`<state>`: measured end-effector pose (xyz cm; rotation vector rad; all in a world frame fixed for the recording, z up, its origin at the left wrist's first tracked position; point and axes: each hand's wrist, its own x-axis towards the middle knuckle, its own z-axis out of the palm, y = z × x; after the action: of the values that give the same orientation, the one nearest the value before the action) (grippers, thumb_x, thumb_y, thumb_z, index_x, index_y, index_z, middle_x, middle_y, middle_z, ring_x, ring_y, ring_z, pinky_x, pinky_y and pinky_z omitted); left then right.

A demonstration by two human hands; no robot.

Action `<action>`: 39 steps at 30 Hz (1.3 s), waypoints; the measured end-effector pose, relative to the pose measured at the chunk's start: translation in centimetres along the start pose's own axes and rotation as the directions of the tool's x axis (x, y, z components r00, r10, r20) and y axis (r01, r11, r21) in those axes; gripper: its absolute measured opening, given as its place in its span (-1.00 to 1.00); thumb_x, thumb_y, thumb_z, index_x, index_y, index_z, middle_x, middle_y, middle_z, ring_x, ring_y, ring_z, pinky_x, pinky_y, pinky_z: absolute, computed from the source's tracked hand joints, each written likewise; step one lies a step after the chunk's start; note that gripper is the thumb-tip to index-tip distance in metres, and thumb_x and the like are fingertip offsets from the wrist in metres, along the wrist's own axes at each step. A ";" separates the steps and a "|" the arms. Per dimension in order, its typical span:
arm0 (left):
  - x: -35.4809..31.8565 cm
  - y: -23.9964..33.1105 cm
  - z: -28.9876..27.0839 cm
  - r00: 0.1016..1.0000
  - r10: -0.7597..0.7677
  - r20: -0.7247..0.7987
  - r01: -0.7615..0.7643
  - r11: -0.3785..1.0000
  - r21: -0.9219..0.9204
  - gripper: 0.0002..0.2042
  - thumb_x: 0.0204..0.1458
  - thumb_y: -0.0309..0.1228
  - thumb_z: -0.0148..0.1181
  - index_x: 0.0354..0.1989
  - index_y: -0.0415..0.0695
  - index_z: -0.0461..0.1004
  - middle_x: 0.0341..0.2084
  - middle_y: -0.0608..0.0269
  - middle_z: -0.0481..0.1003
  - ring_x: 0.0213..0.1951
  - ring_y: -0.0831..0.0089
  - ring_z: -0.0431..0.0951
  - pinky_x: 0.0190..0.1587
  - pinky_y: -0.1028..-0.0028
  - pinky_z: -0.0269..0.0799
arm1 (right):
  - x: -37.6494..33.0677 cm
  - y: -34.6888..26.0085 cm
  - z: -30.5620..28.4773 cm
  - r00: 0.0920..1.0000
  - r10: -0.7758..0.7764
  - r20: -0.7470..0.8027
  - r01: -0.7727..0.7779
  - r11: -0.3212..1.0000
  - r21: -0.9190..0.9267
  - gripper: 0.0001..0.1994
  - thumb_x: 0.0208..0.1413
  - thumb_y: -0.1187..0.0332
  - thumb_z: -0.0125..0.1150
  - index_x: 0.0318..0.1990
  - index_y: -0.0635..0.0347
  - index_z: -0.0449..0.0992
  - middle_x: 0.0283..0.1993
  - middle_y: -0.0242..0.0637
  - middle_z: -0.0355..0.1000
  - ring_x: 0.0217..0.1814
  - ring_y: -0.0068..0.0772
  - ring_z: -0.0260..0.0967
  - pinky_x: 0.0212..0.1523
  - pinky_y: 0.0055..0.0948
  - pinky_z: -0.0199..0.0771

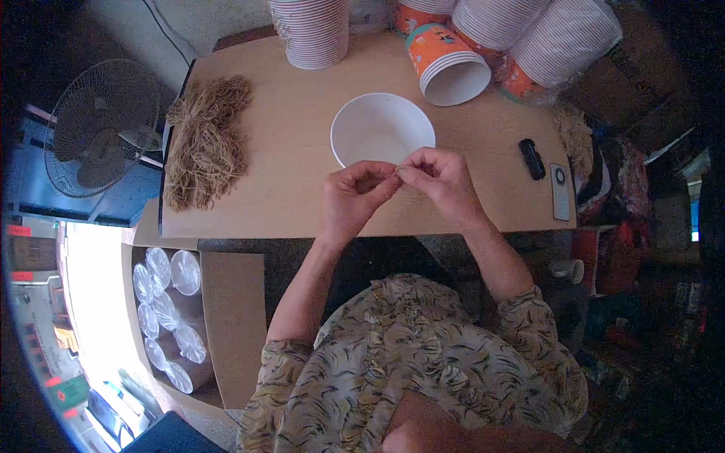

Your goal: The person attaches string handles to paper cups by threading pieces of string through holes on the cups and securing them, then places the finished cups onto a stack.

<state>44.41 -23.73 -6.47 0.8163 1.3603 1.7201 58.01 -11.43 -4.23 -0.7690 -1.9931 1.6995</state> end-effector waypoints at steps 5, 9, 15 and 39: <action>0.1 0.2 0.1 0.999 -0.040 -0.010 0.041 0.998 0.045 -0.89 0.11 -0.57 0.30 -0.21 -0.30 0.61 -0.35 0.24 0.64 -0.27 0.57 0.62 -0.13 0.57 0.57 | 0.1 -0.2 -0.3 0.999 0.028 0.033 -0.030 0.996 0.085 -0.84 0.17 0.40 0.28 -0.25 0.36 0.60 -0.34 -0.36 0.57 -0.32 -0.66 0.46 -0.27 -0.59 0.47; 0.2 -0.3 -0.4 0.998 -0.064 -0.004 0.064 0.998 0.000 -0.89 0.12 -0.54 0.30 -0.21 -0.30 0.60 -0.36 0.23 0.64 -0.28 0.56 0.62 -0.13 0.55 0.57 | 0.1 -0.3 -0.4 0.997 0.064 0.031 -0.066 0.995 0.072 -0.85 0.18 0.41 0.26 -0.26 0.36 0.59 -0.33 -0.36 0.58 -0.30 -0.64 0.48 -0.24 -0.59 0.49; 0.4 -0.5 -0.7 0.997 -0.069 0.018 0.069 0.997 -0.018 -0.86 0.13 -0.50 0.31 -0.20 -0.29 0.59 -0.37 0.23 0.64 -0.30 0.56 0.62 -0.17 0.55 0.57 | 0.4 0.4 -0.3 0.998 0.018 0.057 -0.025 0.991 0.134 -0.85 0.18 0.41 0.25 -0.26 0.36 0.59 -0.32 -0.36 0.58 -0.27 -0.63 0.49 -0.21 -0.57 0.50; 0.1 0.4 -0.6 0.997 -0.043 0.067 0.042 0.999 0.019 -0.93 0.13 -0.60 0.26 -0.23 -0.30 0.57 -0.34 0.28 0.61 -0.26 0.56 0.61 -0.12 0.55 0.56 | 0.5 -1.1 -1.0 0.966 0.110 0.235 -0.145 0.980 0.138 -0.88 0.24 0.36 0.18 -0.19 0.20 0.51 -0.49 -0.51 0.42 -0.54 -0.78 0.25 -0.60 -0.66 0.20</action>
<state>43.72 -23.95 -6.23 0.8416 1.3394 1.6356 58.14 -10.46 -3.00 -0.6891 -1.9622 2.0723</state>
